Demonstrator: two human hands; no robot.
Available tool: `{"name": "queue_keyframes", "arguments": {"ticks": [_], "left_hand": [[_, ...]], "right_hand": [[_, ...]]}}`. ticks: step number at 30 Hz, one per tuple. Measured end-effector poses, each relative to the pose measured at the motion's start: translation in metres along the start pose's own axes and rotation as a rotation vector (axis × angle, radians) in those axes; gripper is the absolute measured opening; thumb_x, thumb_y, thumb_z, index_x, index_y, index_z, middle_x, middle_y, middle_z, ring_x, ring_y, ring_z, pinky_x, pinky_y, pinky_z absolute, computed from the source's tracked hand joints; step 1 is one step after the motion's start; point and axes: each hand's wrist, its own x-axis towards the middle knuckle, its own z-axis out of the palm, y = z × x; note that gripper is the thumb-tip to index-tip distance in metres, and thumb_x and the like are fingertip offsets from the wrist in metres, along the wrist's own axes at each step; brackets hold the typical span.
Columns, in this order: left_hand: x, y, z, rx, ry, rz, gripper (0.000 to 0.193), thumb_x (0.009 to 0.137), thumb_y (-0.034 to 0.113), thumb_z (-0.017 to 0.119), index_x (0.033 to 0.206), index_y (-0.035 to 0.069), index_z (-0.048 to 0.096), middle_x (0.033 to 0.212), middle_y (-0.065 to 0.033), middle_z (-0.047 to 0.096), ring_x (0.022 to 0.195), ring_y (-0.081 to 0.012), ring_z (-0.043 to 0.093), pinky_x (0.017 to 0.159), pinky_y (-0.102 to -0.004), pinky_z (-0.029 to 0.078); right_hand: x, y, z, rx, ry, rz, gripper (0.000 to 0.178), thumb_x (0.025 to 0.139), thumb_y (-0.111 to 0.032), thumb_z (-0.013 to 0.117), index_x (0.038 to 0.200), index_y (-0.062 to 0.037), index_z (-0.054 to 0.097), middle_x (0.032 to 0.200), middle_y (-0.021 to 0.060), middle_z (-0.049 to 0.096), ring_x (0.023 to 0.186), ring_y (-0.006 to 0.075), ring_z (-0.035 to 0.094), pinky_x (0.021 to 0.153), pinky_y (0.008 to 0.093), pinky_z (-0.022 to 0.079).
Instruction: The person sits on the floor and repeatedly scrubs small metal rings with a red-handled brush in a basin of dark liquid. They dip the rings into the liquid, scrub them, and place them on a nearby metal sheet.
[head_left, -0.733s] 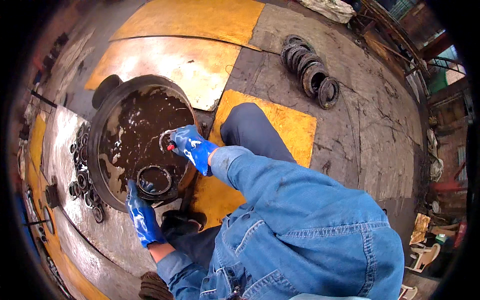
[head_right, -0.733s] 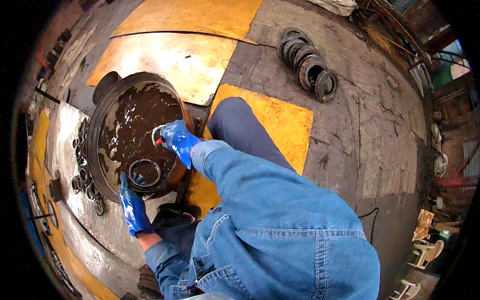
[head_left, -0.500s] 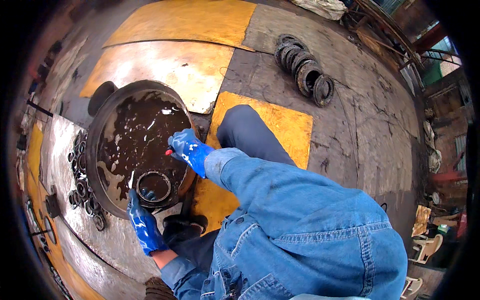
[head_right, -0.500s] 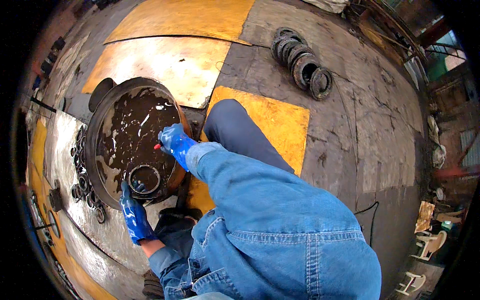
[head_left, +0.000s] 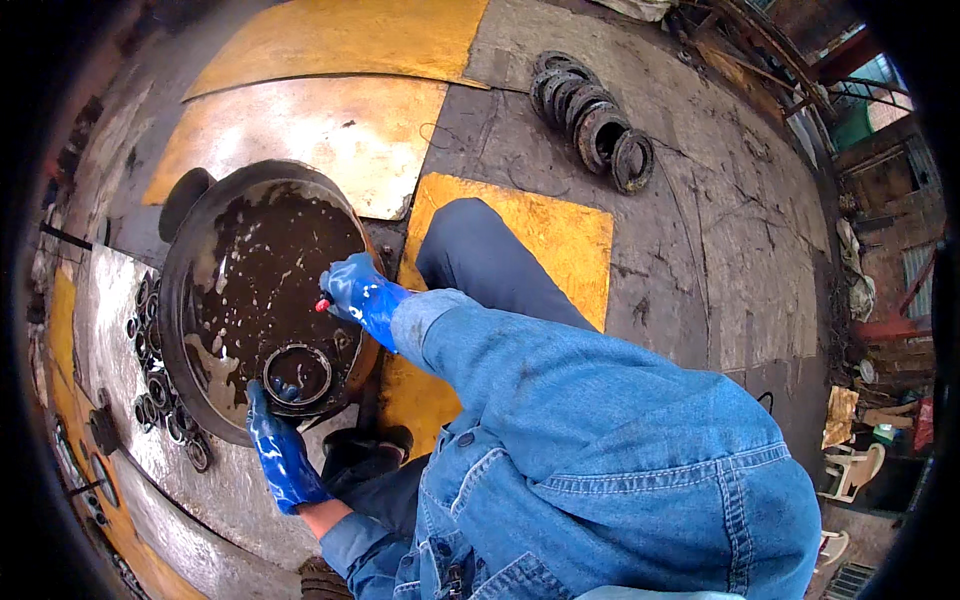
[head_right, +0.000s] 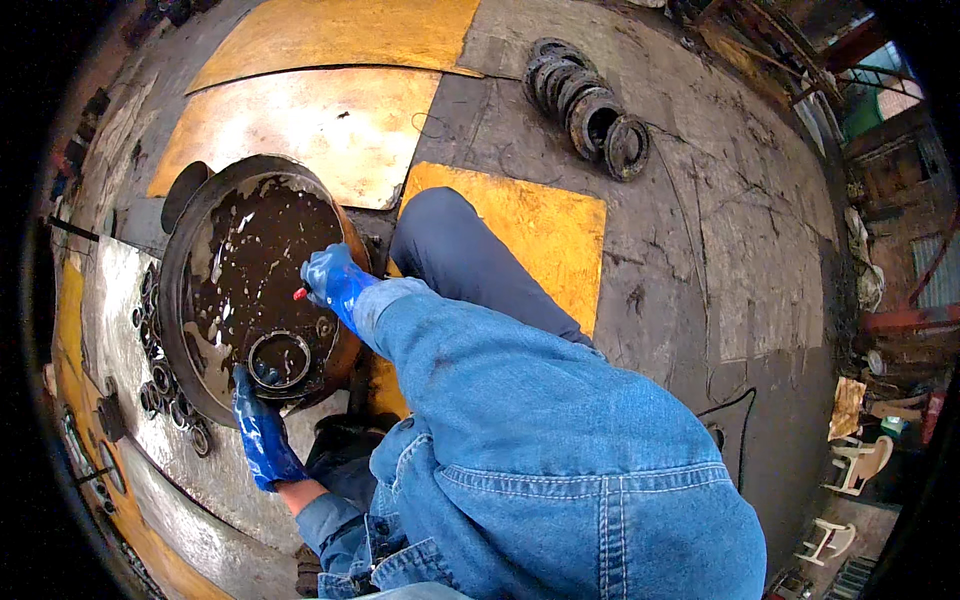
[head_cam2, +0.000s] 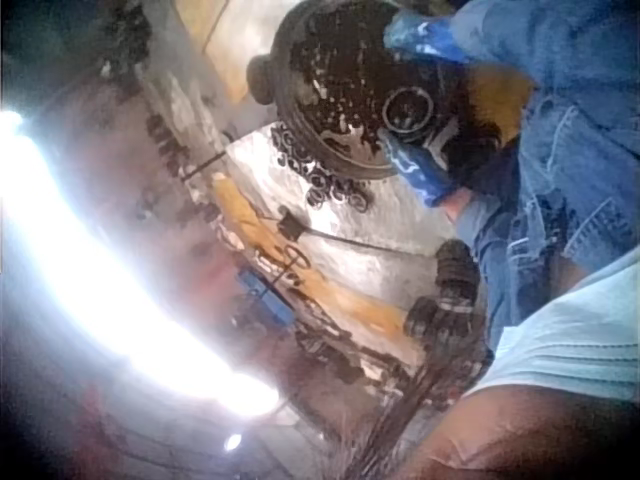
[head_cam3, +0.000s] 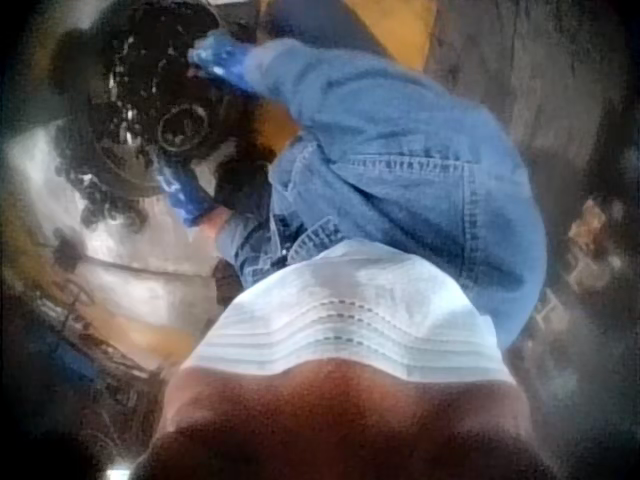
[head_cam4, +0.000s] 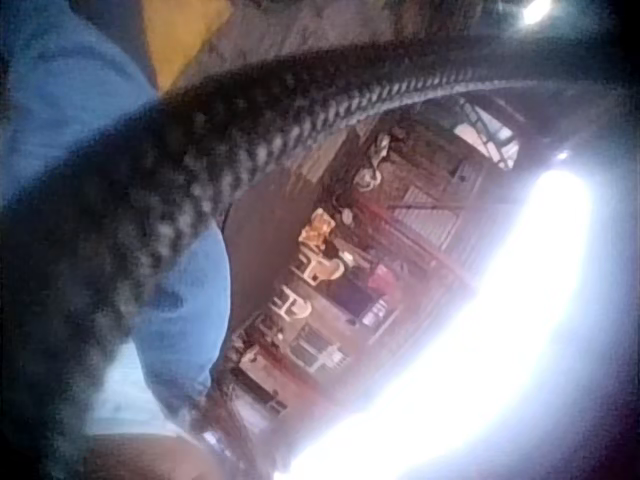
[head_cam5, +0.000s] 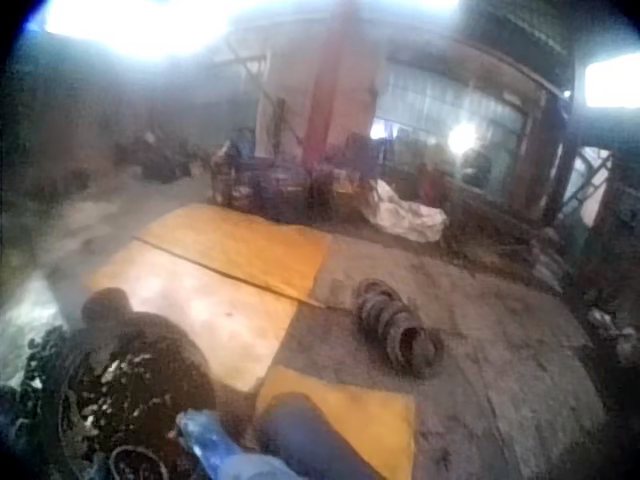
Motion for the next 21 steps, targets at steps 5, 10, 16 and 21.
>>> {"name": "queue_keyframes", "arguments": {"ticks": [5,10,16,21], "left_hand": [[-0.002,-0.003,-0.007,0.141,-0.016,0.090,0.060,0.111,0.044,0.052,0.144,-0.005,0.058,0.135,-0.0120,0.068,0.117,-0.0220,0.066,0.103,-0.0374,0.052],[-0.007,0.005,-0.004,0.098,-0.065,0.038,0.061,0.112,0.047,0.048,0.148,-0.002,0.056,0.142,-0.0117,0.065,0.124,-0.0235,0.064,0.107,-0.0378,0.051],[-0.004,0.000,-0.003,0.019,-0.026,0.014,0.061,0.111,0.047,0.050,0.146,-0.002,0.058,0.138,-0.0121,0.066,0.122,-0.0237,0.065,0.104,-0.0384,0.052],[-0.012,0.009,0.010,-0.024,0.000,0.010,0.054,0.111,0.043,0.054,0.135,-0.004,0.066,0.123,-0.0091,0.073,0.106,-0.0187,0.068,0.098,-0.0342,0.052]], "right_hand": [[0.004,0.002,0.005,-0.002,0.021,-0.015,0.033,0.084,-0.044,0.076,0.105,-0.0189,0.075,0.102,0.0033,0.076,0.099,0.0248,0.075,0.082,0.0453,0.054],[0.003,0.000,0.003,0.014,0.019,-0.005,0.031,0.085,-0.043,0.076,0.105,-0.0189,0.076,0.104,0.0051,0.077,0.100,0.0255,0.075,0.084,0.0448,0.055],[-0.001,0.005,0.013,0.066,0.244,-0.079,0.030,0.073,-0.035,0.084,0.089,-0.0142,0.070,0.085,0.0082,0.072,0.082,0.0310,0.073,0.075,0.0472,0.054],[-0.002,0.006,0.015,0.058,0.234,-0.069,0.031,0.073,-0.035,0.084,0.091,-0.0141,0.071,0.083,0.0078,0.071,0.083,0.0314,0.073,0.076,0.0466,0.054]]}}
